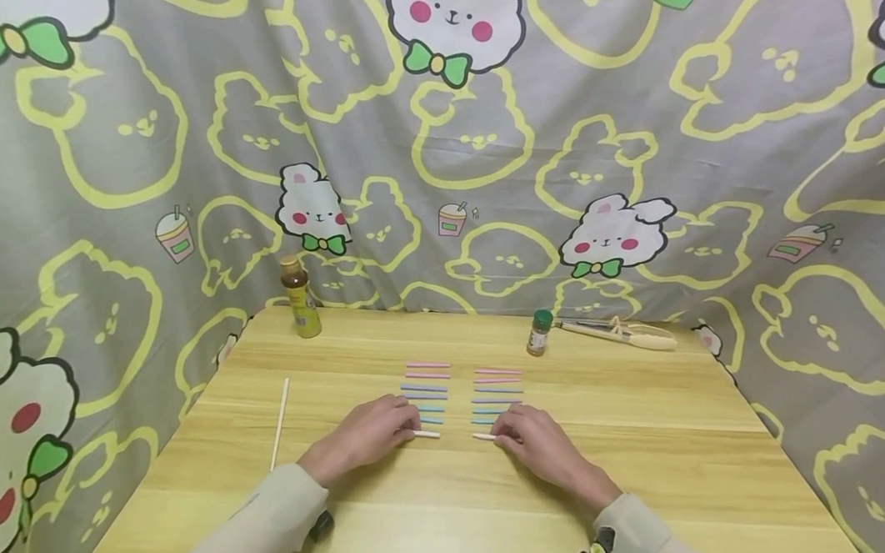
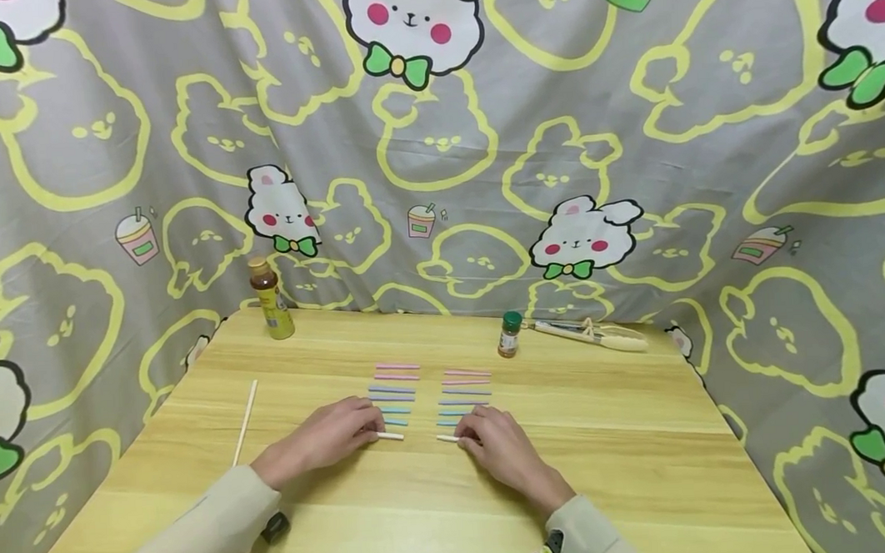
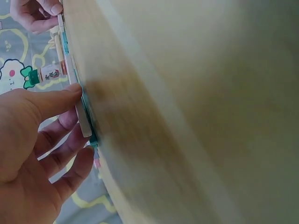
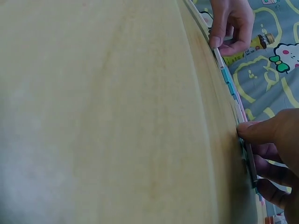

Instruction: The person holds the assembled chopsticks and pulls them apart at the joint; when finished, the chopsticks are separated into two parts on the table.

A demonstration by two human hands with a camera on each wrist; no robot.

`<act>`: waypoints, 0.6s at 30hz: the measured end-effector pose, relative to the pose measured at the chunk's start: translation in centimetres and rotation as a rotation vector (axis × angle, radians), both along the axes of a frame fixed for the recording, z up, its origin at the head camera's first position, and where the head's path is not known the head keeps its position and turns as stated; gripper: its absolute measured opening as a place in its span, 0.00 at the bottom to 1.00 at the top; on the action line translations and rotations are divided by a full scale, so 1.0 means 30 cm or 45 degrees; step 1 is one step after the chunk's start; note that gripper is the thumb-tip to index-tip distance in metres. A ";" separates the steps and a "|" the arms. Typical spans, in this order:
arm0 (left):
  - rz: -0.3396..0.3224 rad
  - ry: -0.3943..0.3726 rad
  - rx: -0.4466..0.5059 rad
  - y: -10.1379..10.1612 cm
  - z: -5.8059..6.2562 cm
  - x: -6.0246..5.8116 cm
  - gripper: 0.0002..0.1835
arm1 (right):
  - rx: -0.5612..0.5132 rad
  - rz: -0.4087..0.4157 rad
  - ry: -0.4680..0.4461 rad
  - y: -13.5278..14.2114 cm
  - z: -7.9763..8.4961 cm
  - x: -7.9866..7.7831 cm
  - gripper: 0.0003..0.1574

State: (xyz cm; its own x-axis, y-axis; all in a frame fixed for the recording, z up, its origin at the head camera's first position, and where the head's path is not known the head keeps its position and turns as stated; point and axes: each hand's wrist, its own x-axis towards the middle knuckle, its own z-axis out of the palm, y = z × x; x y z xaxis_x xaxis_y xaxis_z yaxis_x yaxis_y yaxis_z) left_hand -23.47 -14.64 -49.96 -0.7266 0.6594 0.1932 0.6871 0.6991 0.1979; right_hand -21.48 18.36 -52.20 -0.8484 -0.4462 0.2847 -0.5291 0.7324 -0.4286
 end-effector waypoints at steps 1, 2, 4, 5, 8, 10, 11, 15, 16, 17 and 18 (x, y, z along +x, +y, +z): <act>-0.001 0.000 -0.004 0.004 -0.001 -0.002 0.04 | -0.002 -0.001 -0.003 0.001 0.000 0.000 0.05; 0.000 -0.005 -0.007 0.007 -0.002 -0.004 0.04 | -0.005 -0.003 -0.001 0.001 -0.001 0.000 0.05; 0.007 -0.014 -0.008 0.011 -0.003 -0.008 0.04 | -0.001 -0.012 -0.001 -0.002 -0.002 -0.002 0.05; 0.010 -0.019 -0.009 0.012 -0.003 -0.008 0.04 | 0.002 -0.015 0.000 -0.003 -0.003 -0.003 0.05; 0.017 -0.034 -0.009 0.014 0.002 -0.007 0.03 | 0.018 -0.027 -0.005 -0.006 -0.001 -0.005 0.06; 0.016 -0.036 -0.008 0.015 0.004 -0.007 0.03 | 0.024 -0.033 -0.005 -0.006 0.001 -0.005 0.06; 0.017 -0.040 -0.008 0.016 0.006 -0.006 0.03 | 0.027 -0.036 -0.006 -0.006 0.000 -0.005 0.06; 0.032 -0.088 0.013 0.004 0.015 -0.006 0.02 | 0.034 -0.051 -0.007 -0.007 -0.006 -0.003 0.06; 0.038 -0.105 0.024 -0.005 0.021 -0.007 0.02 | 0.039 -0.055 -0.009 -0.007 -0.006 -0.003 0.05; 0.050 -0.124 0.038 -0.019 0.030 -0.011 0.03 | 0.042 -0.056 -0.010 -0.007 -0.006 -0.002 0.05; 0.066 -0.143 0.056 -0.037 0.042 -0.015 0.04 | 0.042 -0.053 -0.008 -0.007 -0.006 -0.002 0.05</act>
State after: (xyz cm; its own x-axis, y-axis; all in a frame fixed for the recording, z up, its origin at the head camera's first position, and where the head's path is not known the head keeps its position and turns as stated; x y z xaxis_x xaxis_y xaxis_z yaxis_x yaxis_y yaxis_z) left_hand -23.92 -15.76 -48.70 -0.7780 0.6133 0.1364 0.6222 0.7218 0.3031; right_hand -21.54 18.16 -52.37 -0.8679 -0.4199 0.2652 -0.4956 0.7674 -0.4067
